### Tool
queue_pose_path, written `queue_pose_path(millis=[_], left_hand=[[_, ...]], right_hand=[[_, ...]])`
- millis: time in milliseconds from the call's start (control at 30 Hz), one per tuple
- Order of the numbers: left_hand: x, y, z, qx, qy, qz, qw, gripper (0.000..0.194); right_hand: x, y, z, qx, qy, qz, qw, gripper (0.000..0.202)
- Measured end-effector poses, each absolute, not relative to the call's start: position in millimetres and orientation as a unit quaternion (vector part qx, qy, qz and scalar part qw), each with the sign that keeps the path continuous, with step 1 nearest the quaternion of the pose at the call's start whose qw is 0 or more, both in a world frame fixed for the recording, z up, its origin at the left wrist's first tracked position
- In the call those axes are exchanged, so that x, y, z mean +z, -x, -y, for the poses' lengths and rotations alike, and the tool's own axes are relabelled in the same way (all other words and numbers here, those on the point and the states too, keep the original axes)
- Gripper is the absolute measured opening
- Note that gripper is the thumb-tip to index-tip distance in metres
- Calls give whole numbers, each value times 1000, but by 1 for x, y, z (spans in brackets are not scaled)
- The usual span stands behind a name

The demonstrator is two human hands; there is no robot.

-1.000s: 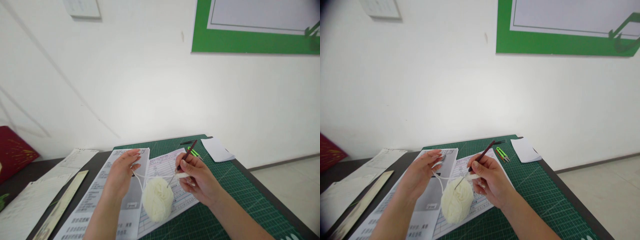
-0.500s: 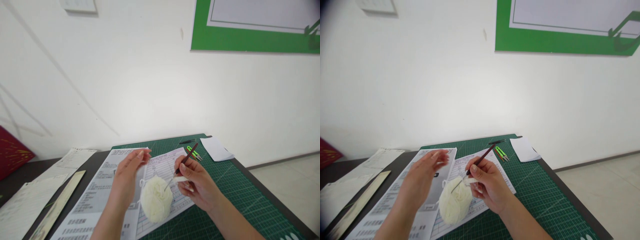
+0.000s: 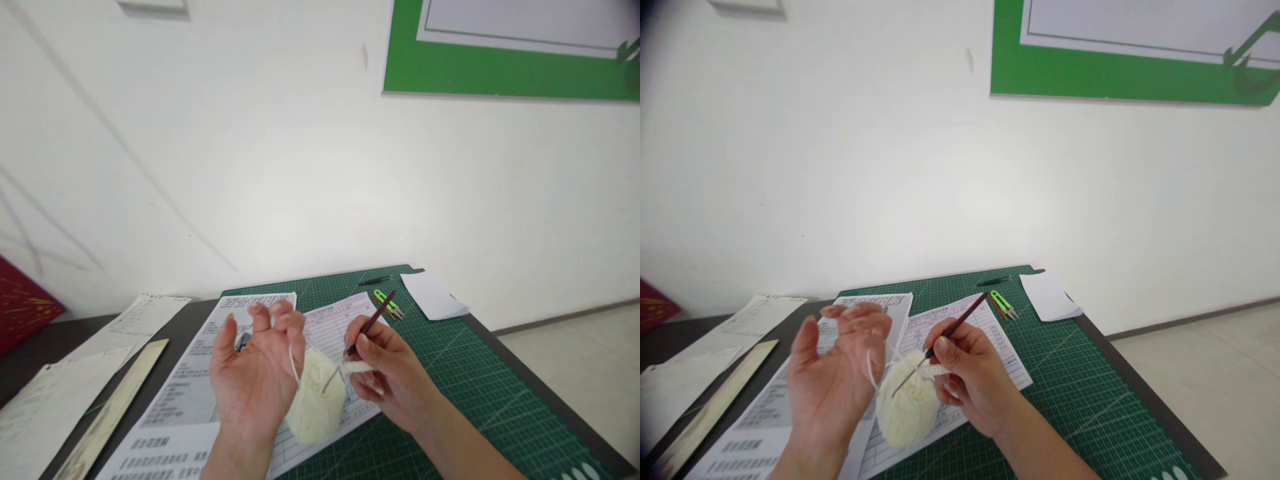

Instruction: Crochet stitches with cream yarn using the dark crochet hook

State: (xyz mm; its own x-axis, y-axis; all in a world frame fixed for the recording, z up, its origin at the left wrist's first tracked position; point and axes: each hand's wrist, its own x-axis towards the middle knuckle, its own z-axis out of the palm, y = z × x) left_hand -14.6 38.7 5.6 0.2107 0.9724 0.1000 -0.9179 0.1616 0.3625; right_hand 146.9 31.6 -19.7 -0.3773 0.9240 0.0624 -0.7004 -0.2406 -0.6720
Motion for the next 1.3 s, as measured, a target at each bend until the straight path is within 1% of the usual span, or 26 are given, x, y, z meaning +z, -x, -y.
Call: queue_pose_path(millis=[33, 100, 133, 167, 200, 267, 367, 433, 500, 533, 567, 600, 700, 733, 867, 933, 1100, 1233, 1300], left_hand=[[6, 15, -39, 646, -209, -99, 727, 19], [6, 15, -40, 676, -333, -180, 632, 32], [5, 15, -40, 670, -410, -230, 574, 35], [3, 15, -41, 655, -457, -259, 543, 34], [1, 15, -40, 628, -485, -278, 542, 31], [-2, 16, -40, 566, -513, -289, 577, 34], [-5, 16, -37, 483, -515, -269, 656, 62], [-4, 13, -36, 460, -487, -240, 702, 71], [-3, 9, -35, 461, -452, -215, 733, 66], [-2, 8, -34, 464, -437, -208, 742, 57], [-2, 6, -34, 464, -427, -206, 748, 42], [-3, 5, -34, 460, -424, -205, 753, 32], [-5, 6, -33, 440, -447, -211, 750, 61], [-5, 7, -32, 436, -476, -221, 731, 64], [-10, 10, -31, 445, -617, -291, 580, 62], [-12, 9, -31, 458, -624, -305, 554, 59], [-12, 1, -32, 467, -568, -301, 607, 54], [-7, -6, -31, 473, -492, -264, 681, 49], [-5, -9, -29, 487, -455, -280, 691, 48]], right_hand=[[-20, -146, -31, 769, 177, 315, 528, 18], [-21, -146, -31, 772, 175, 313, 525, 18], [-21, -146, -30, 773, 174, 311, 525, 18], [-22, -146, -30, 774, 172, 308, 526, 19], [-22, -146, -30, 774, 170, 305, 528, 18], [-23, -148, -31, 775, 167, 296, 533, 17], [-24, -149, -31, 775, 164, 289, 537, 16], [-24, -148, -31, 779, 160, 288, 533, 16], [-25, -147, -31, 781, 156, 289, 531, 16], [-26, -147, -30, 781, 154, 290, 532, 16], [-26, -146, -30, 779, 153, 290, 535, 16], [-26, -146, -30, 777, 151, 290, 538, 16], [-26, -145, -30, 768, 147, 293, 550, 16], [-26, -145, -31, 764, 148, 294, 556, 15], [-27, -145, -30, 747, 161, 297, 572, 13], [-27, -145, -29, 737, 168, 304, 579, 13], [-27, -141, -28, 725, 182, 311, 587, 14], [-27, -141, -29, 714, 195, 330, 586, 16], [-28, -141, -29, 704, 202, 348, 585, 16]])
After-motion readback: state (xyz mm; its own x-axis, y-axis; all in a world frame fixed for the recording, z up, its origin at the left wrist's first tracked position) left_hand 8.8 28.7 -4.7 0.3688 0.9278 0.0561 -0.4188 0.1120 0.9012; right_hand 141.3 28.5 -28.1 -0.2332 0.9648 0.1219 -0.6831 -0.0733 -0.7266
